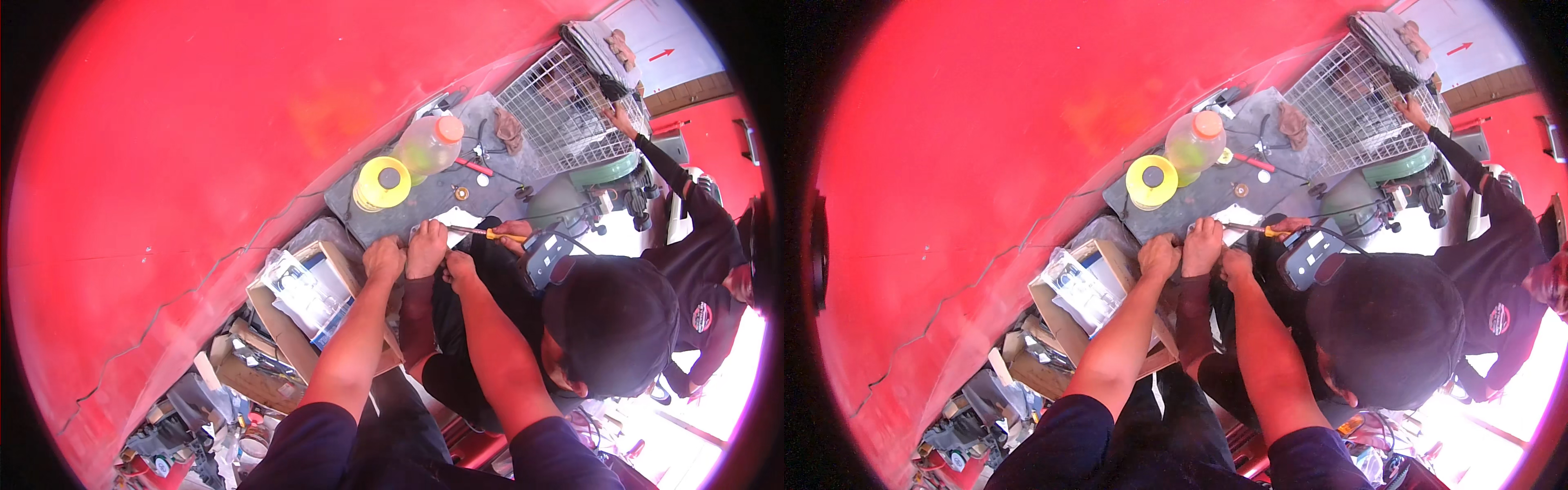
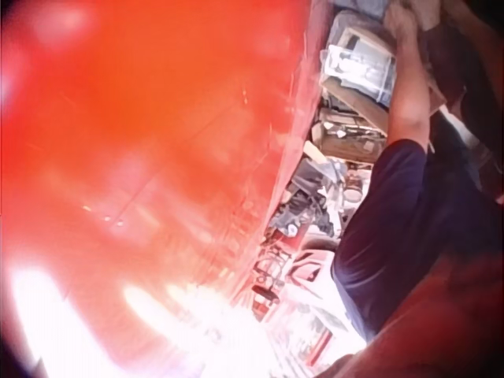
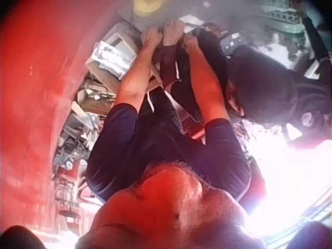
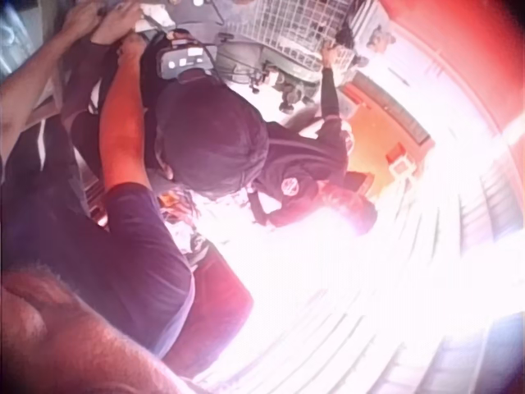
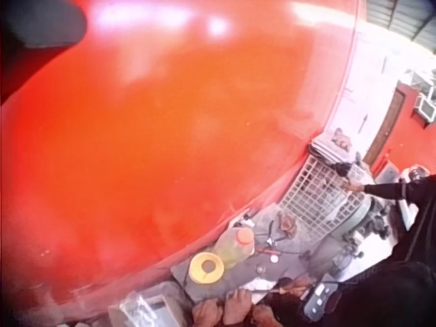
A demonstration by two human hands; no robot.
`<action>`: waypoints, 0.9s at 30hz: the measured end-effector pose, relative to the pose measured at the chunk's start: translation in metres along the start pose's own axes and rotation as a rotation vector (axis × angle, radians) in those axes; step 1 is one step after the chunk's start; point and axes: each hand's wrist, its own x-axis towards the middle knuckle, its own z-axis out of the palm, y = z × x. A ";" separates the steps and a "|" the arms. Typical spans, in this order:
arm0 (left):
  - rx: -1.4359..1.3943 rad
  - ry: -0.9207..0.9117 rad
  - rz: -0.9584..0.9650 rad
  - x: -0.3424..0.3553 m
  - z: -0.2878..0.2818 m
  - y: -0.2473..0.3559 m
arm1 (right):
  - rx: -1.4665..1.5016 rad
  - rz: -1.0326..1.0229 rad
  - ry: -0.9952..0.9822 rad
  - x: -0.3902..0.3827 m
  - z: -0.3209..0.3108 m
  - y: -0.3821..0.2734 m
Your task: Using a soldering iron or heat tool to repair a small electronic component on a workbench.
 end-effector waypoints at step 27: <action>0.005 0.001 0.019 0.001 0.000 -0.004 | -0.033 0.019 0.010 -0.013 0.007 -0.009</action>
